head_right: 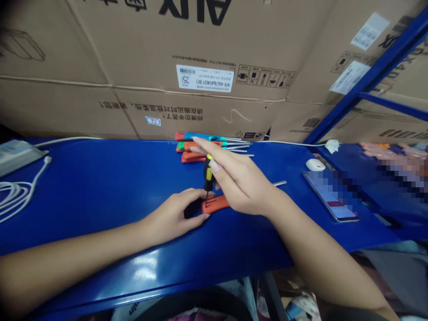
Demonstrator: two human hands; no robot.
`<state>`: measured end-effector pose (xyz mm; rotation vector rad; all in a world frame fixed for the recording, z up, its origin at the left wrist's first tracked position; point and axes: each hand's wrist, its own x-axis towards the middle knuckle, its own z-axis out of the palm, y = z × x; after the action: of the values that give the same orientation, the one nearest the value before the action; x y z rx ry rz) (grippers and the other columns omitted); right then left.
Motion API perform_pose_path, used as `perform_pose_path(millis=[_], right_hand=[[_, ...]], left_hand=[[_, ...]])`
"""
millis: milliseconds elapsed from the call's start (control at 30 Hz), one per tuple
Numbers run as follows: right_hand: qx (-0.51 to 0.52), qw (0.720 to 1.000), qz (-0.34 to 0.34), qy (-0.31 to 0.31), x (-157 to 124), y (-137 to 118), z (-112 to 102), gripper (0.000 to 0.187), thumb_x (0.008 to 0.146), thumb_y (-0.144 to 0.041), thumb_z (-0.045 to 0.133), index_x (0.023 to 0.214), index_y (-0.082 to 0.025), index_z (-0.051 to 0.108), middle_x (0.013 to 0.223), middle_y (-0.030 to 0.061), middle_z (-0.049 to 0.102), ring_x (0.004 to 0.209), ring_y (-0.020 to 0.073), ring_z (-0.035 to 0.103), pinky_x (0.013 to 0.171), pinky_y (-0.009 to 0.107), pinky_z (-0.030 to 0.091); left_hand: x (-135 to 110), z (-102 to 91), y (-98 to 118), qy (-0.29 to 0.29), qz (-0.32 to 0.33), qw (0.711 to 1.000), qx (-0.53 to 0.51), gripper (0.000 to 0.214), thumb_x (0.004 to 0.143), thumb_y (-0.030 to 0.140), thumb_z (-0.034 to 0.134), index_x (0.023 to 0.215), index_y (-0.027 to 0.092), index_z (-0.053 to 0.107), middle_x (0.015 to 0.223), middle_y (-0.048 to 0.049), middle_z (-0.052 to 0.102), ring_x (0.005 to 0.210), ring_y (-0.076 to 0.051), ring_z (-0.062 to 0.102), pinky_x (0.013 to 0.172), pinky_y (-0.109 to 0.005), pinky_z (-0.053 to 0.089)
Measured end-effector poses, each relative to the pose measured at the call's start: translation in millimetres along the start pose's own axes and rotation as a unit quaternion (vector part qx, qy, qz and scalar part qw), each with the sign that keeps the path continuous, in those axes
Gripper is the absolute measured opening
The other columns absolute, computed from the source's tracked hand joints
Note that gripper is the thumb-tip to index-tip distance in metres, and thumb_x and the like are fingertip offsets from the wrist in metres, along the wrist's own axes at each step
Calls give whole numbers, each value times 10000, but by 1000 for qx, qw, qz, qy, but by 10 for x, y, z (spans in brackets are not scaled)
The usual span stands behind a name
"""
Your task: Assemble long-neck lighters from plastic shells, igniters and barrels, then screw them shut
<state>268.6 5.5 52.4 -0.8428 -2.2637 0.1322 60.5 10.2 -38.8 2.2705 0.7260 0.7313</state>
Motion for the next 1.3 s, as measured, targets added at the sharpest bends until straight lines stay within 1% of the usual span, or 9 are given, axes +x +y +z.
perform_pose_path(millis=[167,333,533,700,867,1033,1100,1200,1300], right_hand=[[-71,993,-49,80,25,-18,-7,251,927,-303,673,1151,-192,701,968,26,783,682,121,698,710,224,562],[-13,998,-32,58,31,-11,23,333,1025,-193,428,1289,-182,631,1148,75,743,908,153,723,799,275,579],[-91,985,-93,115,15,-26,40,223,916,-335,688,1080,-185,708,789,20,722,709,148,682,722,264,565],[35,997,-42,50,39,-60,50,282,1003,-159,431,1189,-144,642,1047,91,725,960,172,697,856,315,568],[-61,987,-106,106,24,-20,18,190,914,-297,692,1074,-195,701,847,23,746,728,137,690,729,253,576],[23,995,-83,53,17,-34,-4,315,1007,-198,464,1258,-160,650,1103,80,745,995,172,708,866,303,580],[60,996,-61,37,23,-39,12,306,997,-196,501,1265,-169,644,1062,57,751,912,149,715,814,278,589],[-27,989,-99,106,27,-22,35,237,909,-253,694,1136,-182,706,862,10,757,733,122,701,740,235,583],[-59,985,-116,116,33,-8,37,249,972,-247,585,1185,-179,694,976,49,768,894,160,724,837,280,582]], left_hand=[[6,-11,-19,-6,-8,1000,-2,350,894,218,683,1234,212,598,1173,-35,707,1038,-211,656,930,-347,507],[10,-22,-23,-18,7,1000,-7,397,895,218,675,1281,198,584,1181,-59,688,1048,-211,641,942,-343,504],[8,-18,-37,-27,21,999,-1,370,916,188,642,1282,210,594,1139,-56,693,1034,-211,634,934,-350,499],[15,-16,-41,-26,8,1000,13,316,908,219,660,1221,192,634,1070,-64,690,983,-218,636,879,-351,513],[9,-11,-50,-27,17,999,11,358,921,218,646,1276,208,604,1167,-70,692,1067,-224,636,955,-371,503],[7,-27,-30,-34,12,999,6,345,915,203,648,1259,221,630,1136,-69,695,1063,-229,631,947,-381,512],[9,-28,-28,-36,13,999,7,337,919,205,645,1256,220,634,1145,-70,697,1078,-232,629,961,-387,508],[11,-22,-35,-32,18,999,7,347,920,202,646,1266,215,622,1182,-67,698,1103,-229,630,990,-389,497],[9,-18,-39,-26,20,999,3,321,911,192,658,1230,197,625,1158,-64,703,1072,-217,639,964,-367,508]])
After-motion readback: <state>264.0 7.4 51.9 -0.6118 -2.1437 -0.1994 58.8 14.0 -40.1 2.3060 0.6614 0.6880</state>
